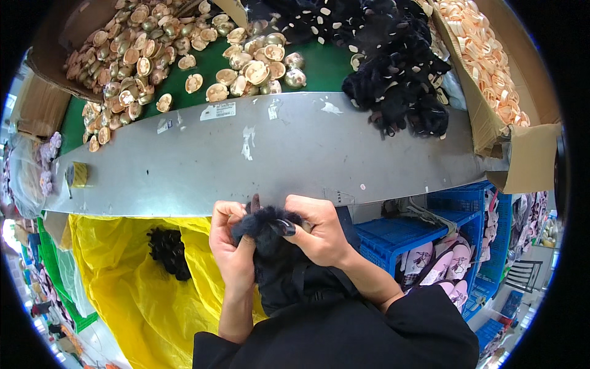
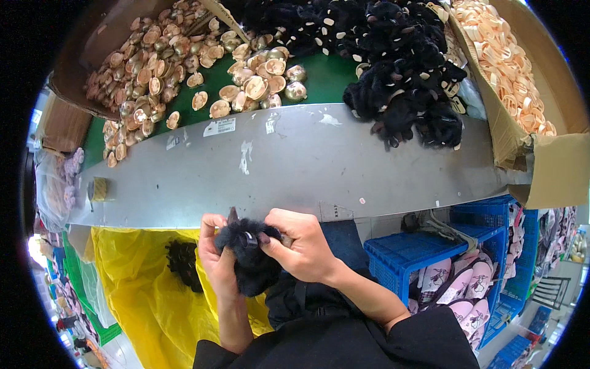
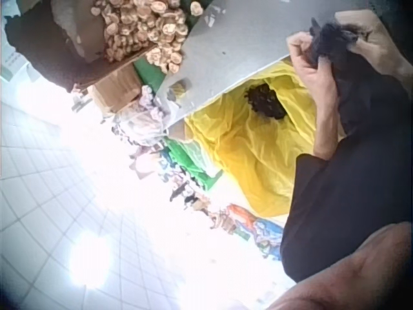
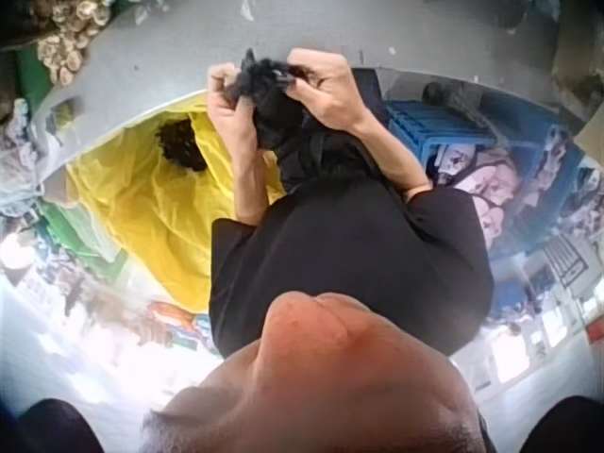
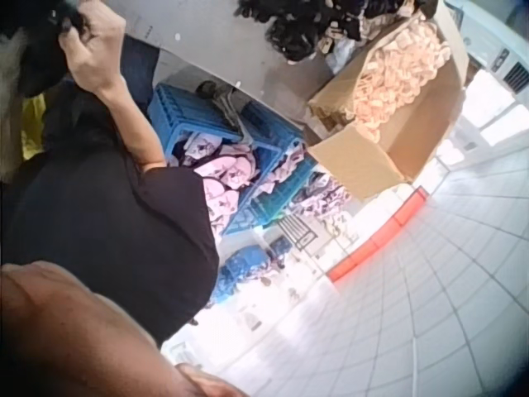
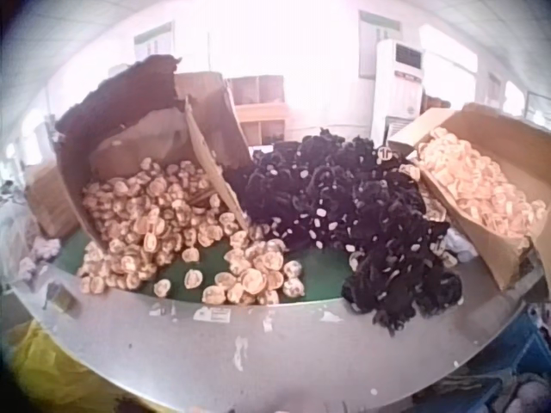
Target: The person repeatedly picks small black plush toys and round beige inserts from a table, inserts the round pieces into the plush toys by hand, and places the assembled items into a yellow bag. The process continues with multiple units throughout the clip.
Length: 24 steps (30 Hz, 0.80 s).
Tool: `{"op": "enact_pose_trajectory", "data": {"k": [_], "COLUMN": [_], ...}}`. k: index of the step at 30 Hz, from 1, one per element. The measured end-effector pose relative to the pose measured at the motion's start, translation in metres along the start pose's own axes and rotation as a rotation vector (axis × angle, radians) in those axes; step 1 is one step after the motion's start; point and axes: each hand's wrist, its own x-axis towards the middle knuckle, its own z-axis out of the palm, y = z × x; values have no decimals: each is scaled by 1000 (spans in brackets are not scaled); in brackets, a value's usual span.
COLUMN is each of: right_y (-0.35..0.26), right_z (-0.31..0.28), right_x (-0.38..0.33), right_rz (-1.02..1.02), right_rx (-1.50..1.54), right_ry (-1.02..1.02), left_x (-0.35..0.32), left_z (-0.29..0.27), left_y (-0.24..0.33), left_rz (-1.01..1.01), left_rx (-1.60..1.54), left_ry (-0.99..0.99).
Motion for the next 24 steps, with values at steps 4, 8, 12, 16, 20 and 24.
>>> {"op": "enact_pose_trajectory", "data": {"k": [4,8,12,16,20,24], "right_y": [-10,-18,-8,-7,-5,-10], "right_z": [6,9,-1,6,9,15], "right_x": [-4,-5,-1,5,0,-3], "right_rz": [-163,-205,-126,-246,-375,-390], "right_rx": [9,47,10,18,-279,-218], "right_ry": [-66,-112,10,-82,-84,-133], "left_x": [0,9,0,-27,-39,-32], "left_z": [-9,0,-16,-19,-19,-19], "left_y": [-5,8,5,3,-8,-8], "left_rz": [159,80,354,197,-4,-171], "left_rx": [490,560,518,308,286,92], "left_ry": [62,73,53,-219,-295,-253]}}
